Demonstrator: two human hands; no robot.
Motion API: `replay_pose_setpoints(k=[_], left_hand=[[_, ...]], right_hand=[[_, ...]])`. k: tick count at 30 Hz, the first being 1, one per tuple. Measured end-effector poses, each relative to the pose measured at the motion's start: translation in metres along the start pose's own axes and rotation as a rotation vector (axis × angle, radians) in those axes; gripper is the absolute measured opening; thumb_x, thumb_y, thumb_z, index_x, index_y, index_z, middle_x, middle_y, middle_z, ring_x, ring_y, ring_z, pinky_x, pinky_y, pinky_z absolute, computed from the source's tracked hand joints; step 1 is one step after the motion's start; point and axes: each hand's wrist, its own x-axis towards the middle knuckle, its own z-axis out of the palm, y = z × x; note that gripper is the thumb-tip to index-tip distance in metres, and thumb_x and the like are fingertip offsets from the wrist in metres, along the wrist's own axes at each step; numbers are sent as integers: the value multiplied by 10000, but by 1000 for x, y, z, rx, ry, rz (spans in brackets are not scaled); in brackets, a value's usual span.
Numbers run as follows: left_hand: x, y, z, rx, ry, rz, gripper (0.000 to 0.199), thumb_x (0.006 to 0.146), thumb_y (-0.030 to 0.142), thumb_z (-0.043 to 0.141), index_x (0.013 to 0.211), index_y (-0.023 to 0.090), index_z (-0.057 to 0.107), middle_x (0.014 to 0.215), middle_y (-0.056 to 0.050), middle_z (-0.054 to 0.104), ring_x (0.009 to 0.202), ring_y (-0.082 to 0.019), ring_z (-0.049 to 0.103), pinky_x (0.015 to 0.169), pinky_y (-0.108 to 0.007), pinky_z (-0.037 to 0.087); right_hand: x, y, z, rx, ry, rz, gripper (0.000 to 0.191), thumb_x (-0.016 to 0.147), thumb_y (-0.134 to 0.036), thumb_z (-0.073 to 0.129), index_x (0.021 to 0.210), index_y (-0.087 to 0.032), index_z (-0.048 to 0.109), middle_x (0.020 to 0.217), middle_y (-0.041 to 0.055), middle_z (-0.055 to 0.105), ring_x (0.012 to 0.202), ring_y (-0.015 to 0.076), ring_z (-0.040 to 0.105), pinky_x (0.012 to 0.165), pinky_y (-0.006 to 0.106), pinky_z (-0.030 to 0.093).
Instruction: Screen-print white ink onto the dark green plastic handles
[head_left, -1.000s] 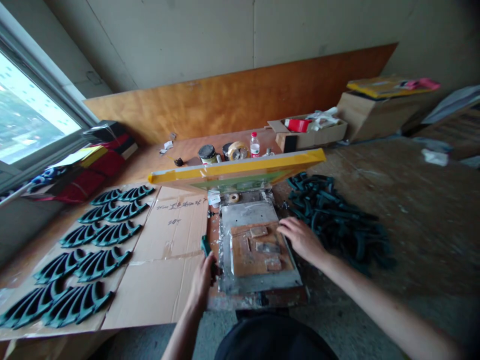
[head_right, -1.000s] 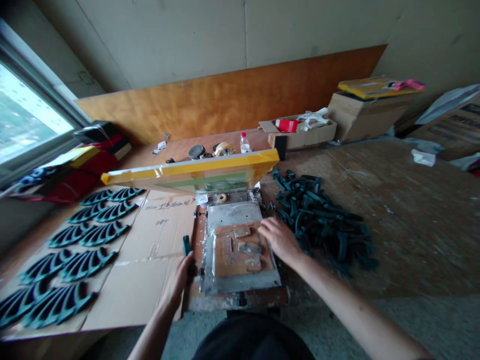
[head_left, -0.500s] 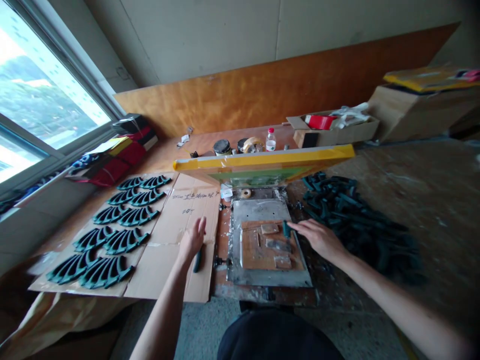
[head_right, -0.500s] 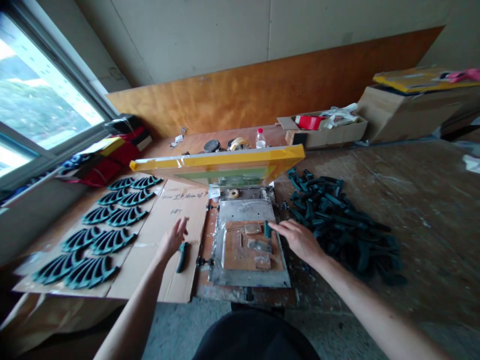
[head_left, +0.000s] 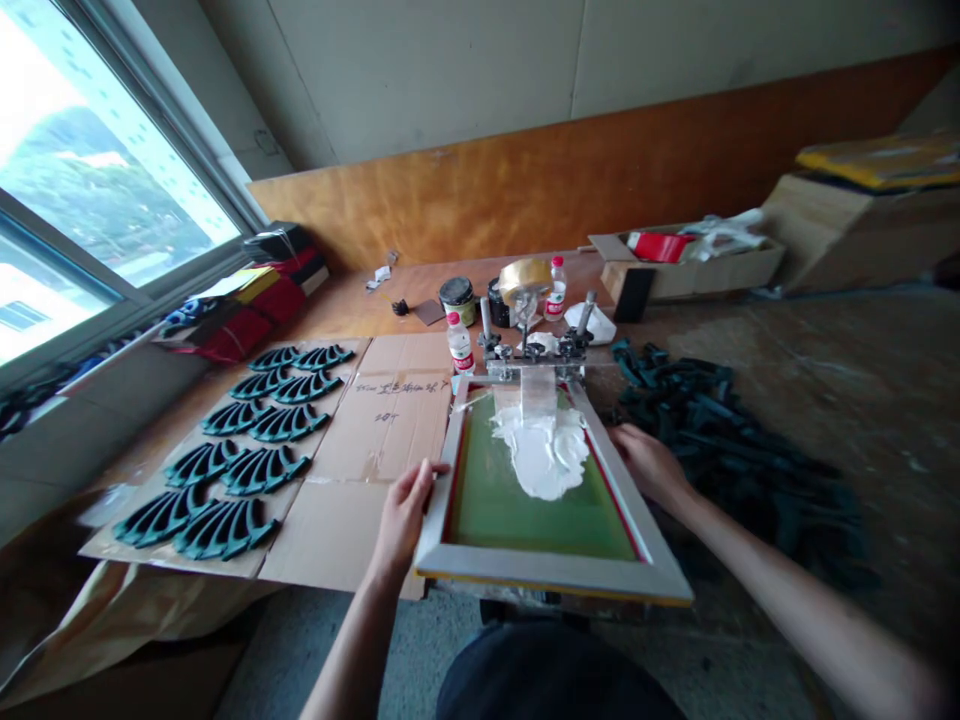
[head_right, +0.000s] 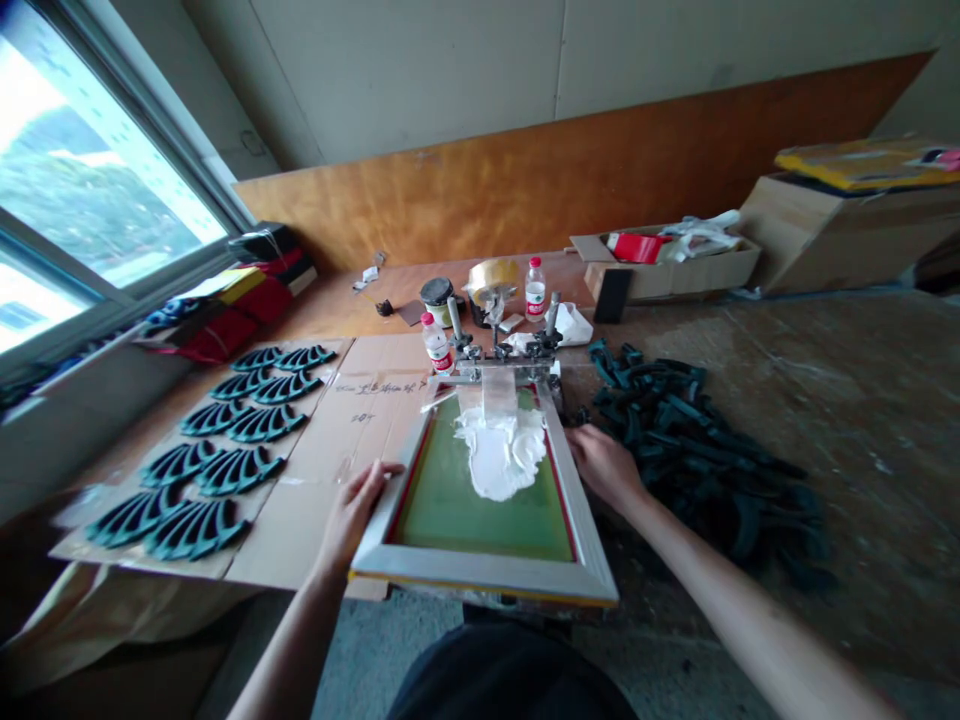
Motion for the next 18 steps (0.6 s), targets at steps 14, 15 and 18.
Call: replay_pose_setpoints(k=[14, 15, 18], left_hand=[[18, -104, -1, 437, -78, -46, 575, 877, 490, 479, 1373, 201, 474, 877, -53, 685, 798, -211, 657, 687, -285, 474], [18, -104, -1, 439, -77, -46, 573, 875, 491, 482, 1368, 200, 481, 871, -51, 685, 793, -211, 655, 689, -288, 473], [18, -104, -1, 404, -83, -42, 572, 863, 494, 502, 1351, 195, 498, 885, -57, 696, 798, -215, 657, 696, -294, 477]], right_hand=[[17, -76, 4, -25, -267, -535, 230, 782, 5, 448, 819, -167, 595, 824, 72, 612, 850, 208, 542, 741, 297, 433], [11, -72, 1, 1, -283, -617, 232, 778, 3, 444, 818, -167, 597, 823, 72, 612, 844, 208, 537, 743, 301, 431], [7, -64, -7, 67, -352, -710, 219, 762, -6, 470, 790, -183, 596, 793, 48, 610, 802, 193, 536, 726, 295, 432]])
